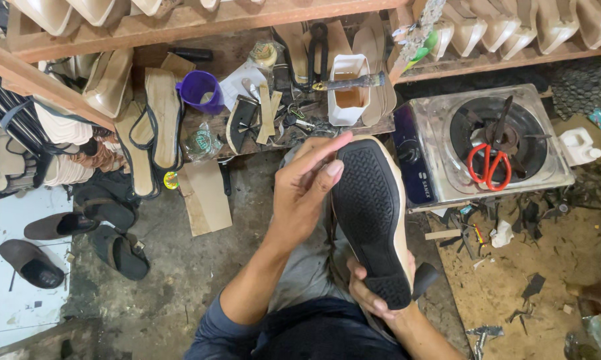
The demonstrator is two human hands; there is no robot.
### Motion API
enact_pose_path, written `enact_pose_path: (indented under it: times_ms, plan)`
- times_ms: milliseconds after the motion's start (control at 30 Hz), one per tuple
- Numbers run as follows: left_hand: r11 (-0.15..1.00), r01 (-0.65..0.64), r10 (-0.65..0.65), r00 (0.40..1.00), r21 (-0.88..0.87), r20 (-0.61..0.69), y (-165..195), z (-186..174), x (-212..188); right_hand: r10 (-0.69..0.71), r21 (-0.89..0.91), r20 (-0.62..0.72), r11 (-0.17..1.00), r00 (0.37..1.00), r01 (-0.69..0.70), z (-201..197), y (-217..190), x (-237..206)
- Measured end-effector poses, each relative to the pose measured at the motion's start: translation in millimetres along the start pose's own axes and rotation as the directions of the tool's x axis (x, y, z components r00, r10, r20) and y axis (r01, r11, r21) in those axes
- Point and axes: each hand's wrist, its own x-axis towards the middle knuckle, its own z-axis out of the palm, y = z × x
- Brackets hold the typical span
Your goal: The person attaches a black rubber sole to a beige slipper upper using a curved metal tool to press the edges. The person repeatedly flips the slipper to inspect the bond and then places the finished slipper on a nearby shelf.
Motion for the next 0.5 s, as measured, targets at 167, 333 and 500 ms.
enact_pose_path:
  times_ms: [167, 333, 500]
  plan:
    - [0.999, -0.003, 0.002, 1.000, -0.038, -0.022, -5, -2, -5, -0.273, -0.434, -0.128, 0.880, 0.953, 0.194, 8, 2, -6]
    - [0.999, 0.006, -0.007, 1.000, -0.046, -0.006, -6, -3, -4, -0.309, -0.598, -0.150, 0.785, 0.939, 0.163, 18, 1, -3]
    - [0.969, -0.001, 0.017, 0.998, -0.246, 0.062, -3, -1, -2, -0.359, -0.702, -0.154, 0.695, 0.921, 0.154, 28, 1, 3]
